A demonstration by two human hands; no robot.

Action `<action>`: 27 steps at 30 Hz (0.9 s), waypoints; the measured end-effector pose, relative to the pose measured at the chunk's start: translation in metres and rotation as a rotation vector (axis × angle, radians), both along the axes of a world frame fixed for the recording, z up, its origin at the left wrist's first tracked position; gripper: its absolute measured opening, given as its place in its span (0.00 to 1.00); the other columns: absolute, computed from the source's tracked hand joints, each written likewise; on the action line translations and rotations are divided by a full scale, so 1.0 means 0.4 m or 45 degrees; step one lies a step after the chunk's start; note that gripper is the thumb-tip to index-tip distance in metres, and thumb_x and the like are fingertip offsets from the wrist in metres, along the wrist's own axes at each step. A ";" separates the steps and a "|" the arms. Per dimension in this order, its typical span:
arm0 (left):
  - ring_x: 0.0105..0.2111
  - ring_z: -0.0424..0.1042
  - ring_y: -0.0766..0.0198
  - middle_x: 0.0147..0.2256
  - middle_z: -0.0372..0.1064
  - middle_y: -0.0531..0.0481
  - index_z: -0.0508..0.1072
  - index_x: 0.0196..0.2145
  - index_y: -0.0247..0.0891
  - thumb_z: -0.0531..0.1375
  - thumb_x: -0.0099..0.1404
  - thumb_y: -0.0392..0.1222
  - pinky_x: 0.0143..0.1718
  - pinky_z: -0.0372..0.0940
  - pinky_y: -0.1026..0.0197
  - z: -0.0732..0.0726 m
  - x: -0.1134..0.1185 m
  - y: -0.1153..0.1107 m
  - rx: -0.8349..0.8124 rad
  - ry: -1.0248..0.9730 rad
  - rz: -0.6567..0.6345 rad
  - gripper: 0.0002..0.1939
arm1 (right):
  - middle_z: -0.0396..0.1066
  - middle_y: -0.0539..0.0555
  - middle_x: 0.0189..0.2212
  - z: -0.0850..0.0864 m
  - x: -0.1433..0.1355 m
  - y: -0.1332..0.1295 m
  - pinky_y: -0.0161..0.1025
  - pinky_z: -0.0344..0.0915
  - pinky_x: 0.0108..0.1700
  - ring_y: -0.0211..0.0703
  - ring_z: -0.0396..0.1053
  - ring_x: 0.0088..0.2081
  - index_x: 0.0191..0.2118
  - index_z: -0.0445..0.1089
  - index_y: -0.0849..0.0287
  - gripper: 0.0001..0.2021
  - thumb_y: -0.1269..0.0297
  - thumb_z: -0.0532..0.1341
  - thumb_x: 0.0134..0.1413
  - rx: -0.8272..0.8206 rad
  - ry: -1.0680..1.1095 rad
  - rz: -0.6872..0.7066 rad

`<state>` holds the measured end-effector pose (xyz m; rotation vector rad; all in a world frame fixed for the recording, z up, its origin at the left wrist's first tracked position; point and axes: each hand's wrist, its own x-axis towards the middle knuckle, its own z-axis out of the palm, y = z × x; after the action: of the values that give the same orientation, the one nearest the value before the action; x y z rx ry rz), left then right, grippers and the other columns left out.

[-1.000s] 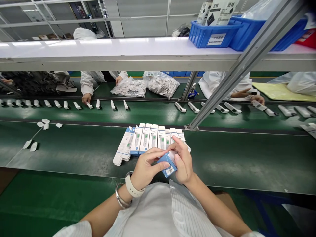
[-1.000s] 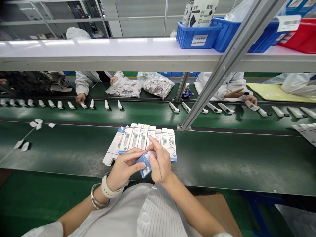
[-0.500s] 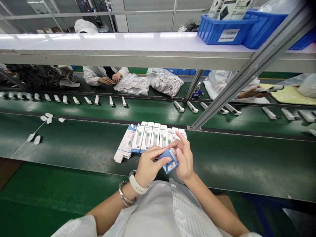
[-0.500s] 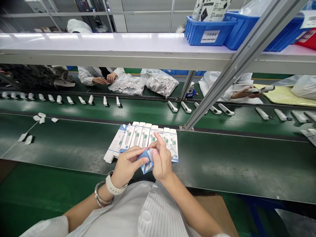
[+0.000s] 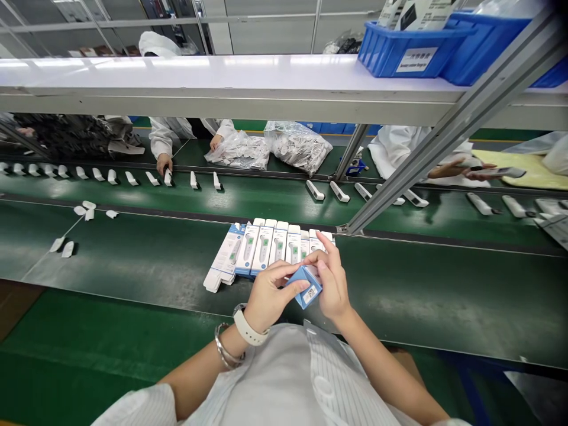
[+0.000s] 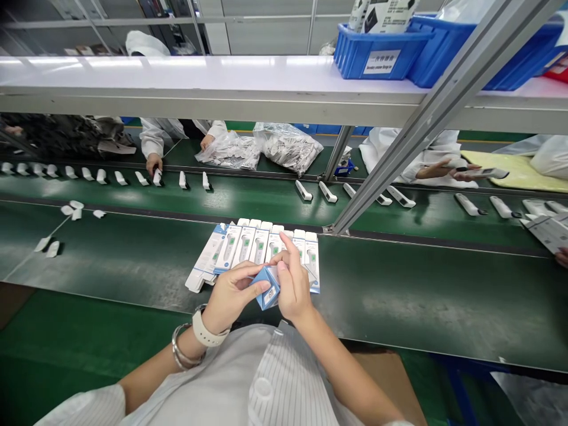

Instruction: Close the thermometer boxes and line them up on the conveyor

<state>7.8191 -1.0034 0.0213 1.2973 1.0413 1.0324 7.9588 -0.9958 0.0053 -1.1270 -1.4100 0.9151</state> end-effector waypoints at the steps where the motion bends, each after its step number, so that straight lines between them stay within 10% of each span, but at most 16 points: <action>1: 0.34 0.66 0.61 0.33 0.66 0.45 0.75 0.41 0.36 0.63 0.55 0.45 0.35 0.65 0.60 0.005 -0.002 -0.002 -0.016 -0.002 -0.032 0.17 | 0.66 0.50 0.29 0.004 0.002 0.003 0.40 0.61 0.33 0.40 0.64 0.28 0.61 0.47 0.56 0.23 0.60 0.43 0.60 -0.021 -0.014 0.007; 8: 0.37 0.68 0.59 0.40 0.68 0.45 0.66 0.49 0.40 0.66 0.49 0.41 0.35 0.66 0.60 0.002 -0.008 -0.026 0.057 0.356 -0.075 0.29 | 0.68 0.50 0.33 0.023 0.020 0.010 0.42 0.63 0.40 0.42 0.68 0.34 0.60 0.48 0.50 0.22 0.59 0.44 0.61 -0.114 -0.336 0.163; 14: 0.37 0.71 0.62 0.39 0.67 0.46 0.58 0.42 0.38 0.61 0.56 0.45 0.36 0.67 0.60 -0.082 0.020 -0.033 -0.203 -0.108 0.252 0.19 | 0.44 0.58 0.62 -0.036 0.052 0.011 0.50 0.52 0.57 0.52 0.48 0.60 0.62 0.42 0.51 0.33 0.54 0.56 0.53 -0.140 0.012 -0.741; 20: 0.38 0.70 0.59 0.39 0.67 0.43 0.66 0.37 0.36 0.61 0.55 0.48 0.35 0.67 0.59 -0.130 0.032 -0.037 -0.269 0.147 -0.096 0.15 | 0.66 0.56 0.50 -0.144 0.062 0.026 0.44 0.68 0.43 0.51 0.66 0.49 0.55 0.59 0.55 0.29 0.52 0.61 0.47 -0.797 0.541 -0.290; 27: 0.38 0.68 0.61 0.40 0.67 0.44 0.70 0.36 0.36 0.58 0.58 0.47 0.37 0.65 0.60 -0.165 -0.094 0.014 -0.070 0.271 0.399 0.12 | 0.55 0.54 0.59 -0.284 0.058 0.068 0.43 0.55 0.58 0.47 0.54 0.59 0.58 0.55 0.57 0.34 0.51 0.59 0.45 -0.805 0.393 -0.423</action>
<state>7.7817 -0.9978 -0.0445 1.2427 1.4599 1.1051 7.9819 -0.9685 -0.1082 -1.5461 -0.6592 1.2647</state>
